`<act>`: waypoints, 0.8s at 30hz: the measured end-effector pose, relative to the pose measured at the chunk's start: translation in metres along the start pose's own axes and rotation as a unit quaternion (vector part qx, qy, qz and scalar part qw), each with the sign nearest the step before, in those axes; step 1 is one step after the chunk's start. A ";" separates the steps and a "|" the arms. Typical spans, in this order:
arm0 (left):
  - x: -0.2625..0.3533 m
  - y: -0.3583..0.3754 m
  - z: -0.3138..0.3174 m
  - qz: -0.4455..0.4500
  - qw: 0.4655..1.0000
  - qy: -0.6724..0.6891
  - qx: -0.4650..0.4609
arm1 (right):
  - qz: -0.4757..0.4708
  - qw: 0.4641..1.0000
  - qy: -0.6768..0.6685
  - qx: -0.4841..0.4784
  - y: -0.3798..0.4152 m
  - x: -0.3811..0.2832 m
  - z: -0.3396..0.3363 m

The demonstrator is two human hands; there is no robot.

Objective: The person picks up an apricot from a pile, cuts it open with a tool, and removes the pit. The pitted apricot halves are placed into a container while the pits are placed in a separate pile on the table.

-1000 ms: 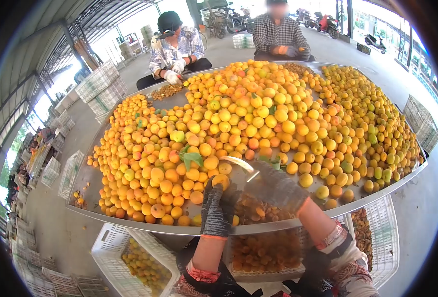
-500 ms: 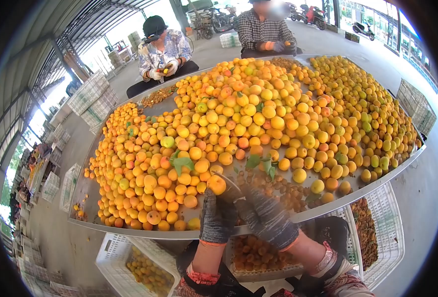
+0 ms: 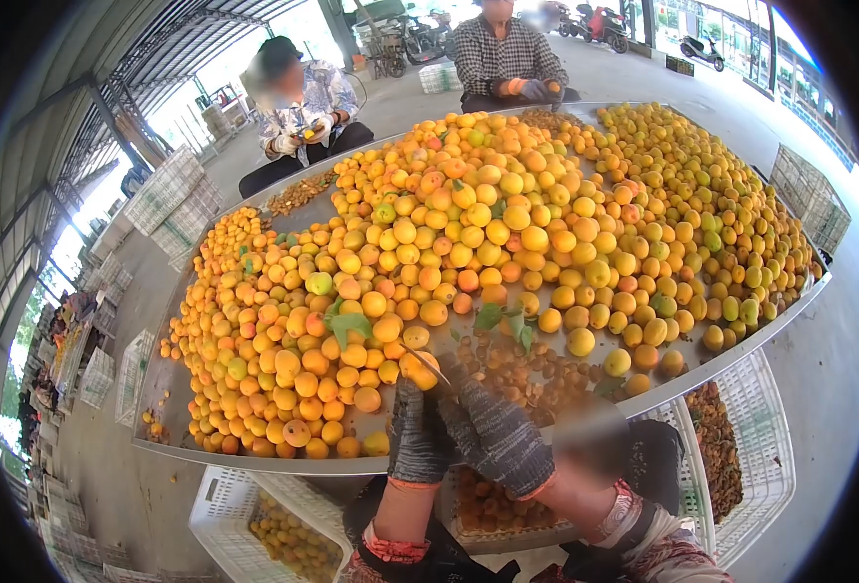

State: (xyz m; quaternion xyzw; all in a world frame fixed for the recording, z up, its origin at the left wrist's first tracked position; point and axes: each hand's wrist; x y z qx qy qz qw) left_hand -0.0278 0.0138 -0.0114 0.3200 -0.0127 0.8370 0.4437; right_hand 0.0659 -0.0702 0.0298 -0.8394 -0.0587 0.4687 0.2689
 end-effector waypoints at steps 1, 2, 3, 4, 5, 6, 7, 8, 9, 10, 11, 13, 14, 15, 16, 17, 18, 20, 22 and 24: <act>0.001 0.003 0.004 -0.001 1.000 0.000 -0.001 | -0.035 0.999 -0.011 0.006 0.002 0.003 0.000; 0.003 0.008 0.012 0.053 0.997 -0.063 0.003 | -0.035 0.999 -0.010 0.006 0.002 0.004 -0.003; 0.004 0.012 0.018 0.106 0.987 -0.125 0.007 | -0.040 0.999 -0.028 0.002 0.002 0.003 -0.007; 0.004 0.014 0.019 0.104 0.987 -0.125 0.005 | -0.045 0.998 -0.045 -0.002 0.001 0.001 -0.011; 0.006 0.016 0.020 0.088 0.986 -0.140 0.033 | -0.045 0.998 -0.044 -0.001 -0.001 -0.004 -0.020; 0.007 0.018 0.019 0.072 0.984 -0.153 0.062 | 0.029 0.994 -0.089 -0.056 -0.003 -0.011 -0.031; 0.012 0.018 0.018 0.074 0.984 -0.153 0.061 | 0.099 0.980 -0.133 -0.112 -0.006 -0.012 -0.041; 0.017 0.017 0.015 0.064 0.975 -0.206 0.046 | 0.098 0.980 -0.133 -0.113 -0.007 -0.002 -0.047; 0.019 0.018 0.013 0.051 0.964 -0.259 0.030 | -0.089 0.985 0.040 -0.144 -0.004 0.014 -0.051; 0.018 0.018 0.014 0.049 0.964 -0.260 0.030 | -0.269 0.925 0.211 -0.165 -0.004 0.021 -0.054; 0.017 0.017 0.014 0.049 0.964 -0.259 0.037 | -0.268 0.925 0.212 -0.165 -0.004 0.021 -0.055; 0.012 0.016 0.014 0.050 0.964 -0.258 0.044 | -0.263 0.929 0.199 -0.169 -0.009 0.017 -0.053; 0.003 0.012 0.012 0.063 0.973 -0.210 0.067 | -0.266 0.928 0.199 -0.169 -0.010 0.015 -0.044; -0.003 0.010 0.011 0.075 0.980 -0.161 0.090 | -0.175 0.974 0.106 -0.097 -0.007 0.010 -0.028; -0.005 0.009 0.016 0.076 0.980 -0.162 0.091 | -0.077 0.997 0.010 -0.024 -0.002 0.007 -0.012; -0.005 0.007 0.023 0.062 0.993 -0.080 0.068 | -0.092 0.994 0.040 0.036 0.004 0.009 0.004; -0.005 0.007 0.026 0.047 0.998 0.002 0.045 | -0.092 0.994 0.039 0.036 0.008 0.009 0.008; -0.009 0.002 0.011 0.040 0.997 -0.028 0.057 | -0.035 0.998 0.050 -0.007 0.013 0.007 0.011; 0.000 0.007 0.010 0.033 0.995 -0.063 0.067 | -0.008 1.000 -0.009 0.016 0.010 0.005 0.008; 0.018 0.018 0.025 0.006 0.959 -0.242 0.146 | 0.016 0.997 -0.066 0.040 0.005 0.006 -0.001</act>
Point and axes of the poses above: each hand's wrist, its own y-axis away from the middle knuckle, its own z-axis out of the palm, x = y × z, and after that the axes turned 13 degrees about -z, right-handed
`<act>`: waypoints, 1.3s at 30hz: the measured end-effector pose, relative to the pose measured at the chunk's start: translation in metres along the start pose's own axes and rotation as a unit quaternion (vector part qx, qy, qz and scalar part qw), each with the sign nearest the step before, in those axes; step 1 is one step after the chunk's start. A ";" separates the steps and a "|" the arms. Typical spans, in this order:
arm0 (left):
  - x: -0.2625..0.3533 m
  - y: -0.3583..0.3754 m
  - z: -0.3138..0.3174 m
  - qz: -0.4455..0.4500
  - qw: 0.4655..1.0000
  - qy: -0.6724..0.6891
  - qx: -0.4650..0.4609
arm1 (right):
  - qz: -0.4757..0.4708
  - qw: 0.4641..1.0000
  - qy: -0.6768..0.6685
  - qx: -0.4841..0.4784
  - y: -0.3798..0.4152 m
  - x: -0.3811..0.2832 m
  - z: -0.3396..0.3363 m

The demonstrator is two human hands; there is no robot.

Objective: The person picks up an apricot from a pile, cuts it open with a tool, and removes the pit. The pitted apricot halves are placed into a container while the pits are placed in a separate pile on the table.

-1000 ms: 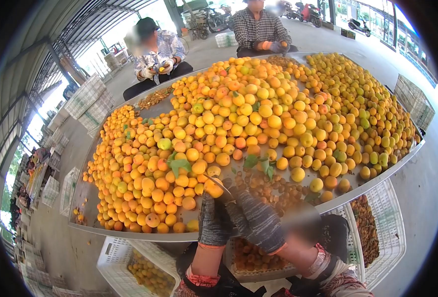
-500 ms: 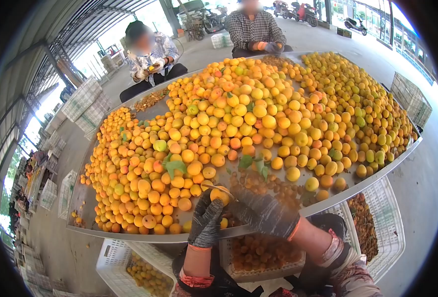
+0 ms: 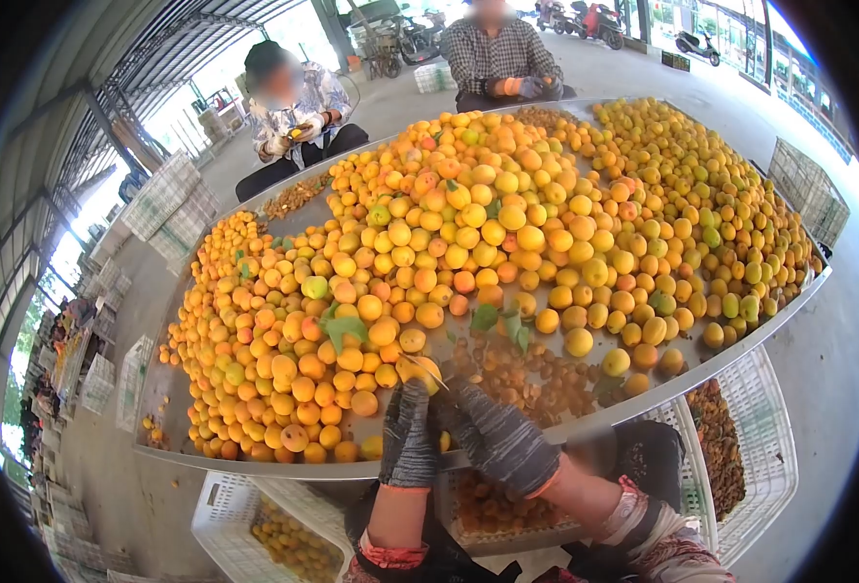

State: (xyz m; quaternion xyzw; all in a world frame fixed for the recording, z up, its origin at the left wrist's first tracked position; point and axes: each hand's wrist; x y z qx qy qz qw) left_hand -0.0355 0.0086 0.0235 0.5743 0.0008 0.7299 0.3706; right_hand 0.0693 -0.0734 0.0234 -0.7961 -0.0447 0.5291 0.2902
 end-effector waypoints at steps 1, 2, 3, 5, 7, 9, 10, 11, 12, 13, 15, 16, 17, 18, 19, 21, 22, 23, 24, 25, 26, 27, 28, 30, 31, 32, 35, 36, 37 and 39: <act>-0.001 -0.002 -0.001 0.001 1.000 0.000 0.000 | 0.000 0.999 -0.009 -0.050 0.000 0.002 -0.010; -0.005 -0.005 -0.004 0.048 0.999 -0.013 0.003 | 0.001 0.995 -0.017 -0.099 0.000 0.004 -0.018; -0.007 -0.007 -0.006 0.093 0.995 -0.026 0.006 | 0.001 0.995 -0.017 -0.099 -0.002 0.003 -0.022; -0.010 -0.008 -0.004 0.092 0.995 -0.024 0.010 | -0.051 0.984 0.078 -0.149 -0.004 0.001 -0.029; -0.014 -0.009 -0.001 0.091 0.995 -0.029 0.011 | 0.001 0.991 0.049 -0.124 0.000 0.000 -0.016; -0.024 -0.013 0.005 0.052 0.996 0.058 0.044 | 0.052 0.993 0.024 -0.103 0.008 0.009 -0.005; -0.029 -0.017 0.004 0.051 0.996 0.060 0.043 | 0.017 0.993 0.077 -0.085 0.012 0.018 0.002; -0.032 -0.021 0.002 0.073 0.995 0.026 0.056 | -0.018 0.989 0.128 -0.066 0.014 0.023 0.005; -0.034 -0.023 0.000 0.096 0.993 -0.008 0.068 | -0.018 0.989 0.128 -0.066 0.016 0.025 0.004; -0.031 -0.021 0.001 0.096 0.993 -0.008 0.069 | 0.011 0.992 0.093 -0.080 0.016 0.024 0.001; -0.019 -0.011 0.003 0.092 0.993 -0.058 0.053 | 0.040 0.993 0.058 -0.095 0.013 0.021 -0.008; -0.015 -0.010 0.002 0.092 0.993 -0.057 0.054 | 0.023 0.993 0.033 -0.113 0.010 0.018 -0.015; -0.010 -0.009 0.000 0.068 0.997 -0.035 0.022 | 0.004 0.991 0.007 -0.130 0.005 0.015 -0.021; -0.007 -0.007 -0.002 0.043 0.999 -0.014 -0.010 | 0.004 0.991 0.007 -0.131 -0.001 0.010 -0.026; -0.007 -0.005 0.000 0.043 0.999 -0.014 -0.010 | -0.007 0.988 -0.024 -0.154 -0.007 0.006 -0.031; -0.011 -0.004 0.008 0.066 0.997 0.045 0.018 | -0.017 0.983 -0.053 -0.175 -0.007 0.002 -0.030; -0.012 -0.005 0.009 0.066 0.997 0.046 0.018 | -0.025 0.984 0.071 -0.162 -0.004 0.002 -0.021; -0.012 -0.007 0.009 0.024 0.994 0.108 0.010 | -0.036 0.969 0.194 -0.150 -0.002 0.002 -0.013; -0.014 -0.008 0.009 -0.019 0.985 0.170 0.003 | -0.039 0.968 0.194 -0.154 0.000 0.003 -0.006; -0.018 -0.012 0.006 -0.019 0.985 0.171 0.005 | -0.014 0.984 0.147 -0.096 0.005 0.004 0.001; -0.023 -0.018 0.003 -0.047 0.975 0.217 -0.025 | 0.012 0.994 0.100 -0.036 0.007 0.005 0.004; -0.027 -0.020 0.002 -0.075 0.961 0.262 -0.055 | 0.013 0.994 0.100 -0.035 0.007 0.004 0.004; -0.026 -0.019 0.000 -0.075 0.961 0.261 -0.056 | -0.001 0.993 0.110 -0.043 0.005 0.003 0.002; -0.019 -0.013 -0.003 0.050 0.997 0.050 -0.006 | -0.017 0.991 0.121 -0.051 0.000 0.000 -0.001; -0.014 -0.008 -0.002 0.052 0.997 0.052 -0.006 | -0.026 0.997 0.049 -0.051 -0.002 -0.001 -0.004; -0.009 -0.002 0.001 0.069 0.997 0.030 0.012 | -0.035 0.998 -0.025 -0.052 -0.004 -0.002 -0.006; -0.012 -0.004 -0.004 0.140 0.989 -0.046 0.018 | 0.039 0.984 -0.029 -0.172 -0.006 0.001 -0.031; -0.016 -0.006 -0.004 0.193 0.976 -0.098 0.007 | 0.041 0.985 -0.024 -0.168 -0.002 0.004 -0.035; -0.017 -0.005 -0.003 0.193 0.976 -0.097 0.000 | 0.002 0.984 0.010 -0.175 0.004 0.011 -0.036; -0.016 -0.005 0.002 0.154 0.983 -0.099 0.014 | -0.041 0.981 0.049 -0.181 0.004 0.012 -0.040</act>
Point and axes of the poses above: each hand's wrist, its own y-axis away from the middle knuckle, its own z-axis out of the palm, x = y × z, and after that the axes turned 13 degrees about -z, right-handed
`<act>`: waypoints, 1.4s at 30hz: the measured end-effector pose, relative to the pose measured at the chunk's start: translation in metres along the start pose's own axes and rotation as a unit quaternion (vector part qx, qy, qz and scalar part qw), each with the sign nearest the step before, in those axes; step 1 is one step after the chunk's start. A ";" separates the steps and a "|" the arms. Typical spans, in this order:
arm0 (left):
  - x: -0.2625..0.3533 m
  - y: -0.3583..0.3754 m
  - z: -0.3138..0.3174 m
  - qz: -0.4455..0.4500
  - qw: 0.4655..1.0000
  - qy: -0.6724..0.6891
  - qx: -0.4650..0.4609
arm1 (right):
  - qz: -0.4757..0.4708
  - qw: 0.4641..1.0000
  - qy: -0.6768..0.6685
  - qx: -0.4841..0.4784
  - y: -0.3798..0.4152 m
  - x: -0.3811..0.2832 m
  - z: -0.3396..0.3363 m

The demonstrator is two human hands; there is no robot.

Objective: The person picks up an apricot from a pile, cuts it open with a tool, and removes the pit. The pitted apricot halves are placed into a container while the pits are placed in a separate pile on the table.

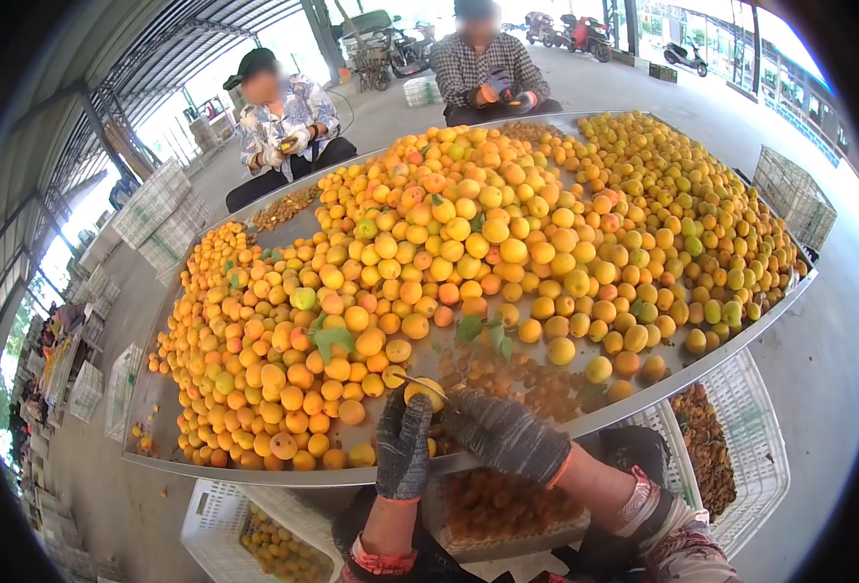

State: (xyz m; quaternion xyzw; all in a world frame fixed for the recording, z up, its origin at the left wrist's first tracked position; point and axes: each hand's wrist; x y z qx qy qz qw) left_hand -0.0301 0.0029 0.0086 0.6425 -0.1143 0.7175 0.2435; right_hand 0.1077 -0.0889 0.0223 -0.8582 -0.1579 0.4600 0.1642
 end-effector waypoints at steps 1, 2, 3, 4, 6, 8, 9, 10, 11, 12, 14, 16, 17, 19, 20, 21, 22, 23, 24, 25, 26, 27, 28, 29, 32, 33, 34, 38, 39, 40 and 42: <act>0.002 0.001 0.003 0.000 1.000 -0.001 -0.004 | 0.014 0.999 -0.032 0.015 -0.001 -0.004 0.001; 0.004 0.003 0.005 -0.003 1.000 -0.018 0.010 | 0.028 0.997 -0.065 0.031 -0.002 -0.008 0.003; 0.006 0.004 0.007 -0.005 0.999 -0.036 0.026 | 0.029 0.997 -0.064 0.034 -0.004 -0.012 0.003; 0.003 0.002 0.006 -0.005 0.999 -0.036 0.024 | 0.033 0.999 -0.017 0.015 -0.006 -0.017 0.002; -0.003 -0.002 0.004 -0.044 0.997 -0.059 0.020 | 0.037 0.999 0.033 -0.007 -0.004 -0.012 0.002; 0.001 -0.002 0.005 -0.036 0.997 -0.067 0.020 | -0.022 1.000 -0.014 -0.002 0.001 0.002 0.008; 0.003 -0.002 0.004 -0.030 0.996 -0.078 0.019 | -0.022 1.000 -0.015 -0.002 0.003 0.003 0.006; 0.001 -0.002 0.003 -0.029 0.996 -0.079 0.019 | 0.075 0.987 -0.144 0.007 -0.001 -0.010 -0.002; -0.004 -0.003 0.002 -0.030 0.999 -0.043 0.002 | 0.169 0.948 -0.269 0.016 -0.004 -0.016 -0.006; -0.006 -0.003 0.002 -0.032 0.999 -0.006 -0.015 | 0.169 0.948 -0.269 0.017 -0.001 -0.012 -0.006; -0.004 -0.003 0.001 -0.023 0.999 -0.014 -0.026 | 0.114 0.914 -0.388 0.032 0.007 0.004 -0.006; -0.004 -0.002 0.003 -0.015 0.999 -0.022 -0.034 | -0.088 0.992 -0.085 0.024 0.004 0.015 -0.003; -0.006 -0.002 0.008 -0.014 1.000 0.016 -0.011 | -0.278 0.932 0.230 0.015 0.002 0.017 -0.003; -0.009 -0.003 0.015 -0.012 0.999 0.051 0.014 | -0.098 0.990 0.104 0.016 -0.001 -0.001 0.003; -0.010 -0.004 0.018 -0.009 0.998 0.020 0.055 | 0.089 0.996 -0.025 0.014 -0.002 -0.008 0.008; -0.011 -0.004 0.018 -0.007 0.995 -0.011 0.094 | 0.088 0.996 -0.027 0.013 -0.001 -0.007 0.015; -0.014 -0.006 0.016 -0.007 0.995 -0.011 0.096 | 0.150 0.982 -0.095 0.057 0.000 -0.003 0.024; -0.016 -0.008 0.014 0.034 0.994 -0.052 0.089 | 0.211 0.959 -0.161 0.100 0.000 0.003 0.030; -0.018 -0.009 0.012 0.072 0.990 -0.093 0.082 | 0.211 0.959 -0.162 0.100 0.002 0.011 0.032; -0.013 -0.007 0.010 0.070 0.990 -0.093 0.082 | 0.091 0.989 -0.097 0.071 0.007 0.019 0.032; -0.002 -0.004 0.009 0.009 0.997 -0.065 0.050 | -0.033 0.998 -0.030 0.040 0.011 0.023 0.030; 0.005 -0.003 0.007 -0.049 0.998 -0.035 0.019 | -0.035 0.998 -0.032 0.038 0.012 0.026 0.024; 0.002 -0.004 0.004 -0.047 0.998 -0.035 0.021 | -0.160 0.980 0.120 0.021 0.008 0.025 0.013; -0.005 -0.005 0.000 -0.019 1.000 -0.019 -0.005 | -0.277 0.923 0.268 0.004 0.006 0.025 0.006; -0.008 -0.004 0.001 -0.006 0.999 0.017 -0.047 | -0.283 0.931 0.228 0.021 0.006 0.022 0.003; -0.008 -0.003 0.001 -0.018 0.997 0.035 -0.061 | -0.284 0.931 0.227 0.021 0.005 0.013 0.002; -0.015 -0.006 0.003 -0.018 0.998 0.034 -0.058 | -0.004 0.997 -0.040 0.072 -0.002 -0.013 -0.001; -0.017 -0.016 0.002 -0.043 0.996 0.059 0.053 | 0.251 0.917 -0.276 0.142 0.004 -0.018 -0.003; -0.008 -0.015 -0.002 -0.132 0.982 0.126 0.043 | 0.251 0.917 -0.277 0.140 0.002 -0.022 -0.011; -0.003 -0.016 -0.001 -0.155 0.967 0.198 0.041 | 0.275 0.927 -0.221 0.127 -0.002 -0.030 -0.024; -0.009 -0.017 -0.006 -0.200 0.954 0.224 -0.006 | 0.208 0.947 -0.192 0.153 0.005 -0.020 -0.033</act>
Point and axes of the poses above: each hand's wrist, its own y-axis away from the middle knuckle, its own z-axis out of the palm, x = y × z, and after that the axes turned 13 degrees about -z, right-handed
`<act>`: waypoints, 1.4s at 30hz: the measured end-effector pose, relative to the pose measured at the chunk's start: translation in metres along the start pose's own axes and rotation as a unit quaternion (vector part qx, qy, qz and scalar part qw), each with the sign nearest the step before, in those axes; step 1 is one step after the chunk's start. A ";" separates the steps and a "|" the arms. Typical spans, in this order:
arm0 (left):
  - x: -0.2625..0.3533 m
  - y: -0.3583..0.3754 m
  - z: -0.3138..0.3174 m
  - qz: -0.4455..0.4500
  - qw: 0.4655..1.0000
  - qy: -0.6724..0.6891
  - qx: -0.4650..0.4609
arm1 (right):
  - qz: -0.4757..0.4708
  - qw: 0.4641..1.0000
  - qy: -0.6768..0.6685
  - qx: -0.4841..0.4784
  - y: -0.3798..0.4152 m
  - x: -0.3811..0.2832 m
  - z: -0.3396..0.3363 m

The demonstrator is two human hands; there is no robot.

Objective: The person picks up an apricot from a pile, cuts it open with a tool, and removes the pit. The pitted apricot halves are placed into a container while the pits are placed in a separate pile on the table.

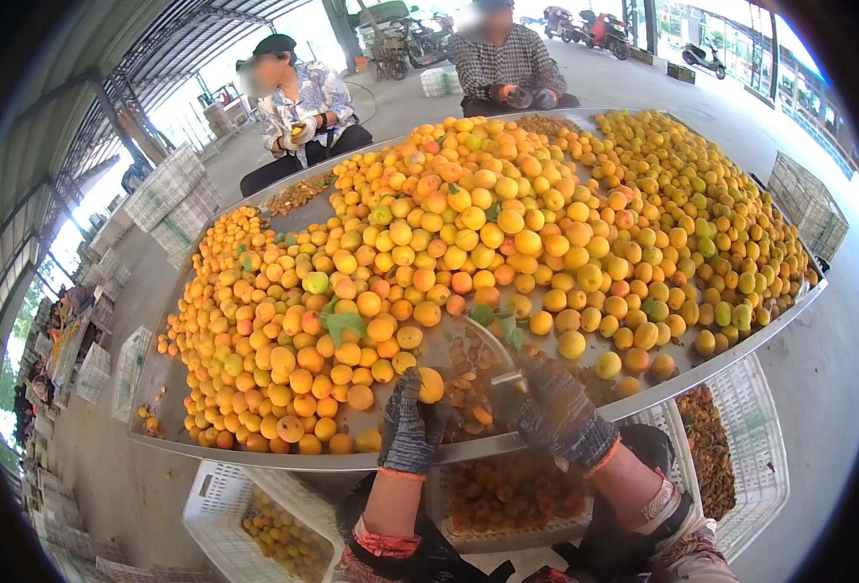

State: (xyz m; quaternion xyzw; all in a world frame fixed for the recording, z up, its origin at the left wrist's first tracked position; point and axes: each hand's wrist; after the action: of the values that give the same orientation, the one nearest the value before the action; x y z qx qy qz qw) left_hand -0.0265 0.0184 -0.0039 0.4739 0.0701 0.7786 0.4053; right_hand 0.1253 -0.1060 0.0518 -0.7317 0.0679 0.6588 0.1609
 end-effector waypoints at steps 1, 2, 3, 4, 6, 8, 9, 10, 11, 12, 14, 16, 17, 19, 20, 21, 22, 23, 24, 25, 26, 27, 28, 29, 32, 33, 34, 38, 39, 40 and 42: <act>-0.003 0.000 -0.002 -0.055 0.998 0.016 -0.041 | 0.003 1.000 0.002 0.004 -0.003 -0.004 0.003; -0.006 0.001 -0.003 -0.058 0.997 0.016 -0.044 | -0.052 0.996 0.077 -0.014 -0.012 -0.012 0.009; -0.009 0.005 -0.004 0.001 0.995 -0.032 -0.099 | -0.105 0.982 0.150 -0.033 -0.017 -0.017 0.012; -0.011 0.008 -0.004 0.059 0.983 -0.079 -0.152 | -0.210 0.959 0.170 -0.088 -0.025 0.006 0.010; -0.005 0.009 0.002 -0.014 0.988 -0.030 -0.152 | -0.207 0.957 0.165 -0.116 -0.027 0.011 0.012; -0.002 0.009 0.004 -0.083 0.985 0.022 -0.147 | -0.186 0.960 0.135 -0.161 -0.033 0.011 0.017; -0.003 0.009 0.005 -0.078 0.988 0.018 -0.134 | -0.185 0.960 0.134 -0.163 -0.035 0.014 0.017; -0.004 0.010 0.004 -0.074 0.990 0.013 -0.120 | -0.181 0.959 0.119 -0.181 -0.037 0.020 0.015; -0.005 0.011 0.004 -0.074 0.990 0.013 -0.120 | -0.177 0.959 0.104 -0.197 -0.038 0.023 0.015; -0.007 0.013 0.004 0.039 0.983 -0.134 -0.122 | -0.177 0.959 0.104 -0.196 -0.038 0.023 0.015; -0.012 0.008 0.001 0.153 0.942 -0.275 -0.119 | -0.159 0.965 0.123 -0.170 -0.038 0.021 0.017; -0.020 -0.008 -0.002 0.007 0.993 -0.072 -0.091 | -0.170 0.963 0.137 -0.160 -0.039 0.026 0.020; -0.023 -0.008 -0.001 0.007 0.993 -0.070 -0.090 | -0.180 0.961 0.150 -0.149 -0.039 0.029 0.021; -0.024 -0.006 0.003 -0.012 0.997 -0.046 -0.052 | -0.170 0.971 0.098 -0.138 -0.039 0.033 0.026; -0.027 -0.009 0.001 -0.011 0.998 -0.046 -0.051 | -0.159 0.978 0.046 -0.125 -0.039 0.035 0.028; -0.032 -0.013 -0.003 0.017 0.997 -0.056 -0.059 | -0.160 0.978 0.045 -0.125 -0.040 0.038 0.029; -0.034 -0.016 -0.005 0.043 0.994 -0.067 -0.068 | -0.195 0.968 0.096 -0.124 -0.040 0.041 0.029; -0.026 -0.009 0.002 0.043 0.994 -0.067 -0.069 | -0.229 0.955 0.147 -0.122 -0.040 0.045 0.029; -0.015 0.001 0.011 -0.017 0.997 -0.006 -0.070 | -0.229 0.954 0.147 -0.123 -0.041 0.047 0.029; -0.005 0.010 0.019 -0.076 0.993 0.053 -0.071 | -0.257 0.945 0.166 -0.114 -0.042 0.049 0.031; 0.000 0.015 0.023 -0.075 0.993 0.053 -0.071 | -0.286 0.934 0.185 -0.105 -0.043 0.050 0.032; 0.004 0.018 0.027 -0.089 0.989 0.103 -0.054 | -0.288 0.934 0.184 -0.105 -0.043 0.048 0.033; 0.006 0.020 0.027 -0.103 0.982 0.153 -0.037 | -0.185 0.974 0.104 -0.074 -0.042 0.042 0.033; 0.004 0.013 0.022 -0.101 0.982 0.154 -0.036 | -0.077 0.996 0.023 -0.042 -0.039 0.037 0.032; -0.004 -0.003 0.009 -0.082 0.974 0.188 -0.096 | -0.297 0.923 0.244 -0.001 -0.022 0.022 0.020; -0.001 0.002 0.011 -0.064 0.981 0.159 -0.094 | -0.298 0.923 0.245 -0.001 -0.016 0.018 0.021; 0.001 0.006 0.013 -0.046 0.986 0.128 -0.093 | -0.255 0.946 0.197 0.007 -0.010 0.014 0.023; 0.000 0.009 0.021 -0.010 0.988 0.138 -0.066 | -0.176 0.969 0.173 -0.018 0.002 0.009 0.038; 0.000 0.011 0.023 0.003 0.987 0.145 -0.064 | -0.176 0.969 0.173 -0.018 0.003 0.007 0.042; 0.001 0.012 0.025 0.018 0.986 0.153 -0.063 | -0.206 0.959 0.193 -0.018 0.005 0.005 0.046; 0.001 0.014 0.024 -0.015 0.985 0.160 -0.066 | -0.235 0.948 0.213 -0.020 0.005 0.007 0.050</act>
State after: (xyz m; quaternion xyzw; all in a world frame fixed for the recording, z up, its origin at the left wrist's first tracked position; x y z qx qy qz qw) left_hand -0.0159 0.0036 0.0166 0.3140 0.0899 0.8411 0.4312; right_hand 0.0778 -0.0938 0.0397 -0.8533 -0.0862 0.4322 0.2786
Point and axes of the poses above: each hand's wrist, its own y-axis away from the middle knuckle, its own z-axis out of the palm, x = y × z, and after that the axes turned 13 degrees about -z, right-handed
